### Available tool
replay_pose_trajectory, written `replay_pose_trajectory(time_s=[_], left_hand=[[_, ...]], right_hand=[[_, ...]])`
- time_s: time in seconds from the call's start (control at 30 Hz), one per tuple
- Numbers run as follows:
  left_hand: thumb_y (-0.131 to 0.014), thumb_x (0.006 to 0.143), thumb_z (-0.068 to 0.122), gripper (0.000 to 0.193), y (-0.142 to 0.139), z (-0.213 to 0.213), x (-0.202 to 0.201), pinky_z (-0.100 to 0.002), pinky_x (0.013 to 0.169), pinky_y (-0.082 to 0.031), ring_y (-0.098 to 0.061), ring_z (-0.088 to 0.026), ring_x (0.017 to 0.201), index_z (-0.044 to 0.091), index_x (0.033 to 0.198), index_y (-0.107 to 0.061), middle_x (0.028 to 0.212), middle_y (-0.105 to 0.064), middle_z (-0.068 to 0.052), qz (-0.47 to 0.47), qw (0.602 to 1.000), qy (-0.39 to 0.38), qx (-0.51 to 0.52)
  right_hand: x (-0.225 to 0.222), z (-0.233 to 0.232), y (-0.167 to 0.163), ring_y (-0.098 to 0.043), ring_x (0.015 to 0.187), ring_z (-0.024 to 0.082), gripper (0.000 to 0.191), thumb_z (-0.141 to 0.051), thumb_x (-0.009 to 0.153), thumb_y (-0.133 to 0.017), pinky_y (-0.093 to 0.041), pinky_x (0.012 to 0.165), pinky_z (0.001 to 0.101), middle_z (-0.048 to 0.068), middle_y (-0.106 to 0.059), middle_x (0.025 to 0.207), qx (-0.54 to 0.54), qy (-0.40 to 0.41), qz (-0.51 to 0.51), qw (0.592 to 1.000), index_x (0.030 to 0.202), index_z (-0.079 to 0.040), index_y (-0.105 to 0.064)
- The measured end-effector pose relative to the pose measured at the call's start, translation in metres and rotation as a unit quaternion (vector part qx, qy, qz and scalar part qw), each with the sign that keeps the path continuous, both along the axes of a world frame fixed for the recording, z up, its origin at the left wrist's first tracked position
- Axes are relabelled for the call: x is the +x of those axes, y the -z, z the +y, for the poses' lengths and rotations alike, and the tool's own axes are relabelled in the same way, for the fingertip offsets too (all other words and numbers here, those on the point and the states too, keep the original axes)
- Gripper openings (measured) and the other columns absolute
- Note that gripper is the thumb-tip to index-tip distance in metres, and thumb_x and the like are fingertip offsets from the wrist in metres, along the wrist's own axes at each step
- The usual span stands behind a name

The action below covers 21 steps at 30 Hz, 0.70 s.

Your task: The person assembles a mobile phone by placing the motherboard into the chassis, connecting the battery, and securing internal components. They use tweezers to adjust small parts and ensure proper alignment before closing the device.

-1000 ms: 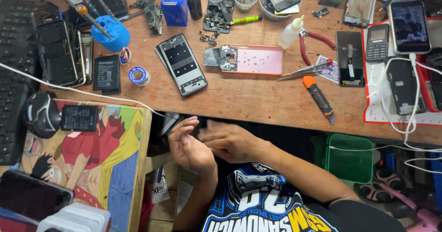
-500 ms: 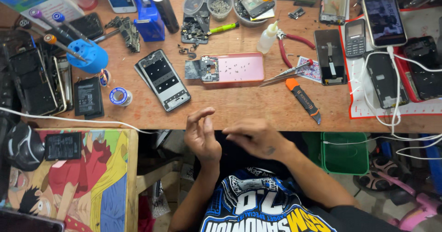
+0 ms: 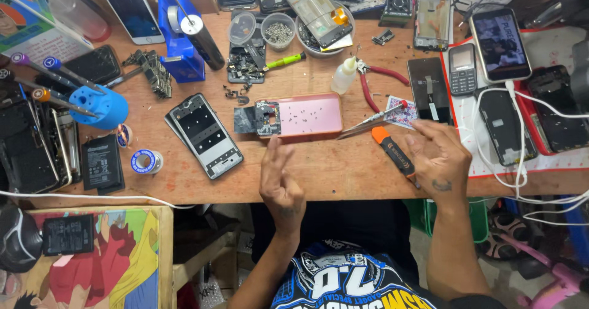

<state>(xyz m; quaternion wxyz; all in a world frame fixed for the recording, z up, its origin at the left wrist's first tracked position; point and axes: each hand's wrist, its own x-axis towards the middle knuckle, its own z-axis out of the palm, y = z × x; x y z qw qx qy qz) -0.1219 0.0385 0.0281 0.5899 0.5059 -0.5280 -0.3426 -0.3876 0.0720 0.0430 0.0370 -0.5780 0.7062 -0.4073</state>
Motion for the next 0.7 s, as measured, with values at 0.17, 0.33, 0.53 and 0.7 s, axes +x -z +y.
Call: replay_pose_trajectory(time_s=[0.17, 0.33, 0.53, 0.7], left_hand=[[-0.043, 0.082, -0.015, 0.028, 0.013, 0.003, -0.003, -0.034, 0.097, -0.056, -0.071, -0.026, 0.109, -0.002, 0.091, -0.067, 0.110, -0.074, -0.016, -0.024, 0.999, 0.016, -0.046], [-0.046, 0.082, -0.014, 0.025, 0.028, 0.003, -0.004, -0.033, 0.092, -0.058, -0.071, -0.025, 0.101, -0.002, 0.089, -0.066, 0.102, -0.073, -0.015, 0.018, 0.999, 0.039, -0.005], [-0.045, 0.084, -0.015, 0.024, 0.037, 0.004, -0.002, -0.034, 0.097, -0.055, -0.069, -0.025, 0.103, -0.003, 0.089, -0.064, 0.102, -0.070, -0.016, 0.076, 0.991, 0.107, -0.007], [-0.045, 0.083, -0.016, 0.024, 0.037, 0.003, -0.005, -0.033, 0.095, -0.056, -0.068, -0.024, 0.102, -0.002, 0.089, -0.064, 0.102, -0.069, -0.015, 0.077, 0.988, 0.130, -0.014]], right_hand=[[-0.034, -0.016, 0.016, -0.054, 0.131, 0.039, 0.052, -0.025, 0.089, -0.086, -0.043, 0.113, 0.0477, 0.020, -0.063, 0.142, 0.082, 0.091, 0.143, 0.982, 0.128, 0.005, -0.067], [-0.045, -0.032, 0.033, -0.054, 0.125, 0.043, 0.078, -0.043, 0.081, -0.087, -0.040, 0.106, 0.0544, 0.022, -0.065, 0.135, 0.175, 0.121, 0.196, 0.957, 0.136, 0.006, -0.061], [-0.054, -0.043, 0.018, -0.056, 0.121, 0.045, 0.093, -0.041, 0.069, -0.090, -0.038, 0.105, 0.0581, 0.027, -0.064, 0.126, 0.216, 0.157, 0.100, 0.958, 0.142, 0.003, -0.054], [-0.042, -0.052, -0.001, -0.056, 0.120, 0.041, 0.097, -0.043, 0.063, -0.093, -0.032, 0.109, 0.0631, 0.021, -0.068, 0.119, 0.274, 0.192, 0.110, 0.936, 0.138, 0.002, -0.052]])
